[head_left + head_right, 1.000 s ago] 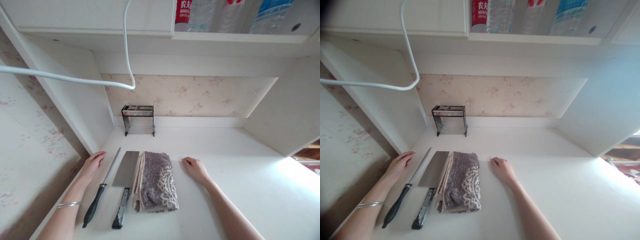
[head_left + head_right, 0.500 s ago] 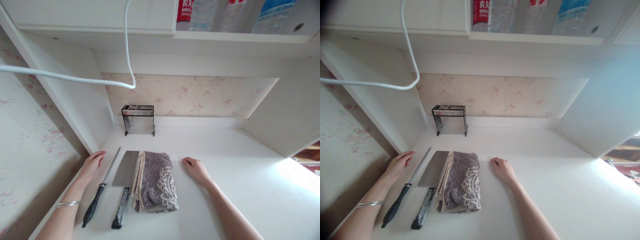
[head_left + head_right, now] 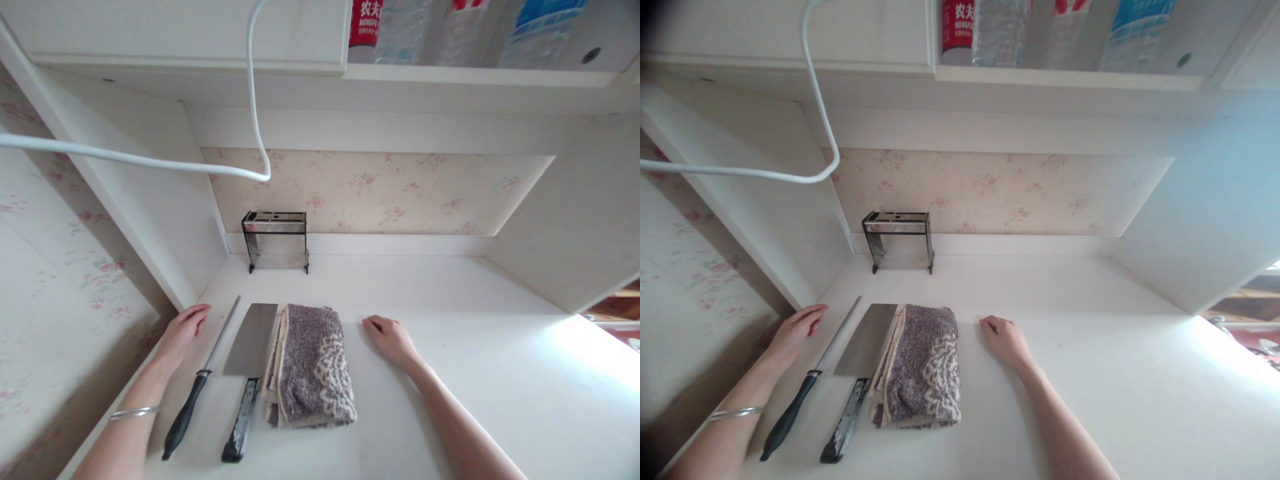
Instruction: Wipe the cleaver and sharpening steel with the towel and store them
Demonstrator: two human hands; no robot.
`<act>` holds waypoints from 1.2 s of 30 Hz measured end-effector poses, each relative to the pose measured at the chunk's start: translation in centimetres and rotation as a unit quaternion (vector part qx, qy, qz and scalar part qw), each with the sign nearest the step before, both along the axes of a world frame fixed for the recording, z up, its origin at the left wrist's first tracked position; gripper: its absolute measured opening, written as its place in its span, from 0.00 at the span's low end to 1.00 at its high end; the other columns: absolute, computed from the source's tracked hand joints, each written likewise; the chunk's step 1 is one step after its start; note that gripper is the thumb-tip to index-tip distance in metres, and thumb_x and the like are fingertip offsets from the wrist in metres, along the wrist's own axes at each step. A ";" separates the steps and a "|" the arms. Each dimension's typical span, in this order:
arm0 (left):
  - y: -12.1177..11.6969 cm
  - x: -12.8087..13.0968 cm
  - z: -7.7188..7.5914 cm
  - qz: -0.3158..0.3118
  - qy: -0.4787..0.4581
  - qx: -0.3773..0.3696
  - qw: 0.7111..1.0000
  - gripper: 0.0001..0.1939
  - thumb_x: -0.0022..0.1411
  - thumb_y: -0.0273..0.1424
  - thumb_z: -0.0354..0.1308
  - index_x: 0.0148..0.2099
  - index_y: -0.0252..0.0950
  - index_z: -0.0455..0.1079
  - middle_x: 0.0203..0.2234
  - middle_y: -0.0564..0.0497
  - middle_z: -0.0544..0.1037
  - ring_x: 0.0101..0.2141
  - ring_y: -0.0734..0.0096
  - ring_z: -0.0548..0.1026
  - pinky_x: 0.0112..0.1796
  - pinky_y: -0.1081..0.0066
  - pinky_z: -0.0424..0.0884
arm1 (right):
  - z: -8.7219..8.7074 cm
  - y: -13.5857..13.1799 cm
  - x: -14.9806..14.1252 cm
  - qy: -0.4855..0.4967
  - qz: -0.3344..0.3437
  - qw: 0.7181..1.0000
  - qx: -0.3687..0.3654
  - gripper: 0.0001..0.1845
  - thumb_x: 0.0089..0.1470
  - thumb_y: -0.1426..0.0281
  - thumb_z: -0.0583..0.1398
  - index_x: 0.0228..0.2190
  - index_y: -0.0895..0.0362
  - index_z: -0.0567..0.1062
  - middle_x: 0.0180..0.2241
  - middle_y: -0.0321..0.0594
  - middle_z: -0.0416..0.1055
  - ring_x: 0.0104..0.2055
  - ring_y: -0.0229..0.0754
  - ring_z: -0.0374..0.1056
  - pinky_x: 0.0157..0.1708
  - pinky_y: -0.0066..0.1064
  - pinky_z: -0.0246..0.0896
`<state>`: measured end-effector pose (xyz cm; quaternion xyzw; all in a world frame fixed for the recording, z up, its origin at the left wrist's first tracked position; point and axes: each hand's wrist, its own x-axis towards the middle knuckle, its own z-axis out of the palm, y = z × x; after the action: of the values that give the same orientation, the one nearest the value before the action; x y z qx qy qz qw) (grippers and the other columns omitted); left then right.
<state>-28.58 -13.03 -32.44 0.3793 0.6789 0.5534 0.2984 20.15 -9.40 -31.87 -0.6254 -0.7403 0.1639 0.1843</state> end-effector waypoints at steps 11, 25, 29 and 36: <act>0.1 -0.2 -0.2 -0.007 0.001 0.005 1.000 0.20 0.45 0.40 0.61 0.39 0.33 0.73 0.20 0.54 0.70 0.20 0.76 0.63 0.21 0.75 0.58 | 0.1 -0.1 0.0 0.004 -0.002 1.000 -0.005 0.19 0.59 0.57 0.48 0.34 0.49 0.76 0.35 0.37 0.76 0.38 0.42 0.70 0.33 0.27 0.55; 0.0 0.2 0.2 -0.003 -0.005 -0.002 1.000 0.19 0.44 0.39 0.61 0.38 0.34 0.73 0.20 0.55 0.70 0.20 0.76 0.62 0.22 0.75 0.58 | 0.0 -0.1 0.0 -0.002 0.000 1.000 0.004 0.19 0.59 0.58 0.48 0.33 0.50 0.76 0.34 0.37 0.76 0.37 0.42 0.70 0.33 0.26 0.55; 0.0 0.0 0.0 -0.011 -0.001 -0.002 1.000 0.18 0.46 0.39 0.60 0.38 0.35 0.73 0.20 0.56 0.70 0.21 0.76 0.62 0.22 0.76 0.58 | -0.1 -0.1 0.0 0.002 0.000 1.000 0.007 0.19 0.59 0.58 0.48 0.33 0.49 0.76 0.35 0.36 0.76 0.37 0.42 0.70 0.34 0.26 0.55; 0.0 -0.1 -0.1 -0.009 -0.005 0.002 1.000 0.20 0.45 0.40 0.61 0.39 0.33 0.73 0.19 0.55 0.69 0.20 0.77 0.62 0.22 0.75 0.58 | 0.0 0.0 0.0 0.001 -0.001 1.000 -0.001 0.19 0.59 0.57 0.48 0.33 0.49 0.76 0.35 0.37 0.76 0.38 0.43 0.70 0.33 0.27 0.55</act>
<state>-28.68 -12.98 -32.51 0.3835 0.6730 0.5534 0.3062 20.17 -9.42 -31.90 -0.6263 -0.7393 0.1649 0.1845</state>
